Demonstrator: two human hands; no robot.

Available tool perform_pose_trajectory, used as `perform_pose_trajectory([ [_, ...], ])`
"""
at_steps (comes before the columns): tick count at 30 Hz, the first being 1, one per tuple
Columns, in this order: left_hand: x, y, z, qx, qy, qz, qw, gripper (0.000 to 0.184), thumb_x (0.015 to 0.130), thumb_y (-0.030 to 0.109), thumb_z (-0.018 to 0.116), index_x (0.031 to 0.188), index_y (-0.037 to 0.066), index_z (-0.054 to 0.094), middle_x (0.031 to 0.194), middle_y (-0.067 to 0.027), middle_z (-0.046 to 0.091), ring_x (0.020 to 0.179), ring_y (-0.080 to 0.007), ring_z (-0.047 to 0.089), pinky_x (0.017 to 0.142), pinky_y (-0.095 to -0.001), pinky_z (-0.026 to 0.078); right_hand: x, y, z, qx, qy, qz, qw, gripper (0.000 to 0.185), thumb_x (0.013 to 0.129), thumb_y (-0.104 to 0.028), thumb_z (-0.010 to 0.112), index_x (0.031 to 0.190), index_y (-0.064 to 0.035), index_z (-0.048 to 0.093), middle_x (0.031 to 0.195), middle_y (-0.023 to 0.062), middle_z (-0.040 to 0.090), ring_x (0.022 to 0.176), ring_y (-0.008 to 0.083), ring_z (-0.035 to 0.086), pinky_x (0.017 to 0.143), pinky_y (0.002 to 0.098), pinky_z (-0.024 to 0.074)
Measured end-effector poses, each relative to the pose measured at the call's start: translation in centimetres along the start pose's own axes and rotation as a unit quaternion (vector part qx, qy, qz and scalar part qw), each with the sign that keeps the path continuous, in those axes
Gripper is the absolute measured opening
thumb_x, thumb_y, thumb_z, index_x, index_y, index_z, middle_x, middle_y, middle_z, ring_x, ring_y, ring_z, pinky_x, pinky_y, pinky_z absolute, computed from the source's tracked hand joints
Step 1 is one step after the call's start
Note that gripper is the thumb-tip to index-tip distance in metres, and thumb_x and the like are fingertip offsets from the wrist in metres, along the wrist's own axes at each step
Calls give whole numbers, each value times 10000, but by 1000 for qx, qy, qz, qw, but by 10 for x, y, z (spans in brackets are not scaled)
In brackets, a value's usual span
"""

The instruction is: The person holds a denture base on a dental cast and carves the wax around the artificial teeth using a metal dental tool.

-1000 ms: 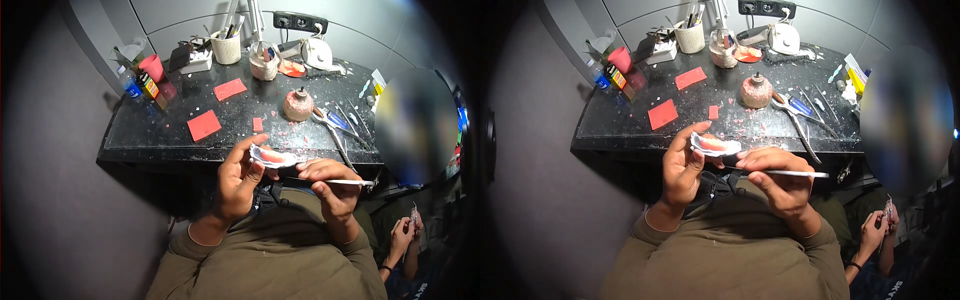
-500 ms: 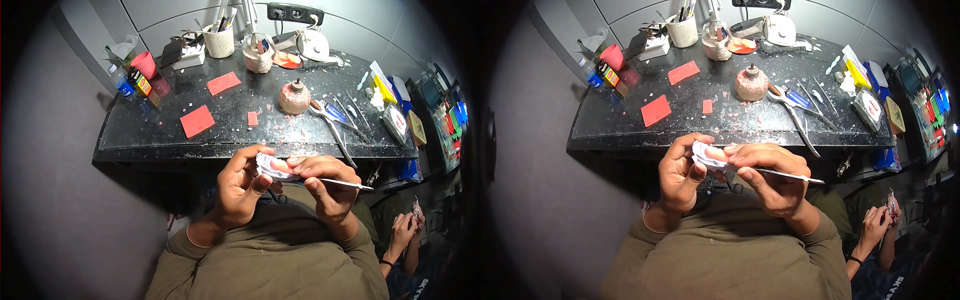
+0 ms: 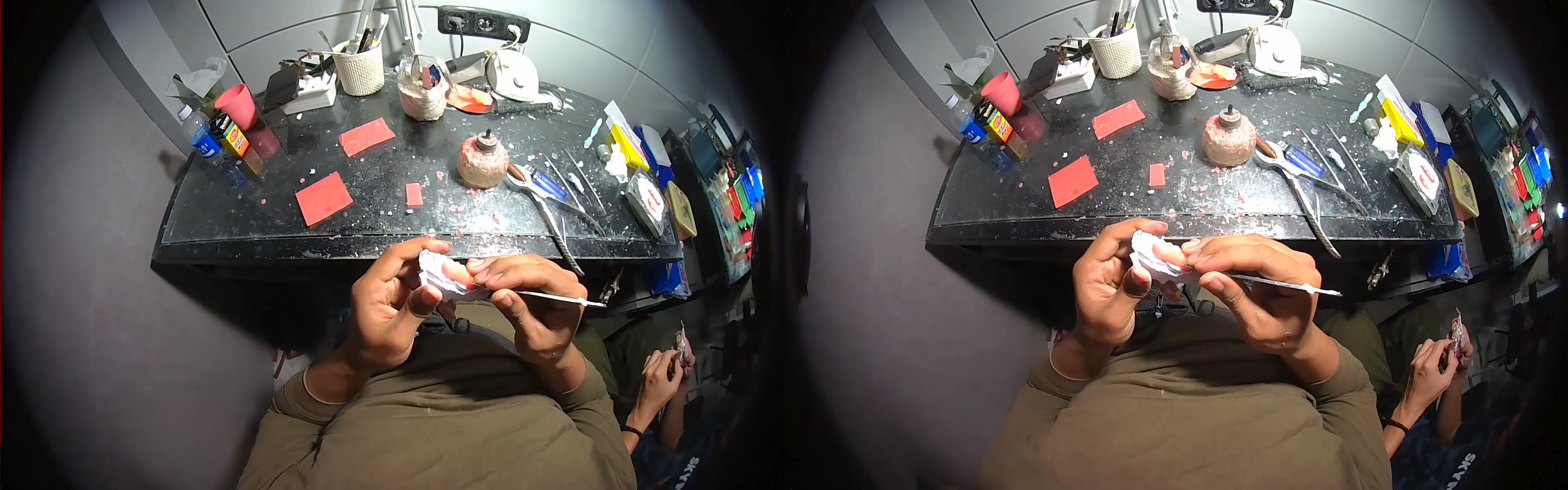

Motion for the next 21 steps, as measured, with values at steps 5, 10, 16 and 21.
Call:
perform_pose_trajectory([
  [5, 0, 0, 0, -12, 6, -1, 1000, 649, 951, 399, 684, 1323, -82, 461, 1057, -178, 687, 888, -190, 688, 692, -301, 596, 1, 1, 1, 1, -3, 15, 1000, 92, 862, 29, 730, 944, 54, 698, 917, 176, 739, 939, 311, 738, 876, 398, 580],
  [10, -1, -1, 0, -25, -3, 4, 1000, 552, 987, 325, 652, 1331, -58, 454, 1083, -146, 664, 844, -148, 661, 724, -302, 584, 1, 4, 4, 24, -8, 15, 1000, 68, 881, 30, 707, 941, 58, 692, 907, 177, 733, 940, 313, 735, 885, 422, 577],
  [16, -2, -3, 0, -18, 12, 26, 999, 540, 988, 309, 650, 1332, -60, 456, 1076, -136, 641, 893, -154, 658, 733, -305, 595, -7, 21, 6, 142, 6, 80, 987, 83, 937, -12, 663, 953, 69, 673, 939, 183, 719, 1011, 320, 711, 944, 471, 550],
  [21, -1, -1, 2, 14, 14, 33, 999, 595, 980, 343, 649, 1351, -75, 445, 1066, -154, 659, 930, -183, 669, 734, -325, 608, -19, 53, 4, 333, 68, 226, 913, 151, 989, -80, 626, 990, 70, 630, 975, 185, 692, 1081, 377, 684, 999, 508, 523],
])
Point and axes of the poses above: each hand's wrist, its own x-axis towards the middle knuckle, its own z-axis out of the palm, y = z × x, the point moved 10 cm from there along x, towards the middle knuckle
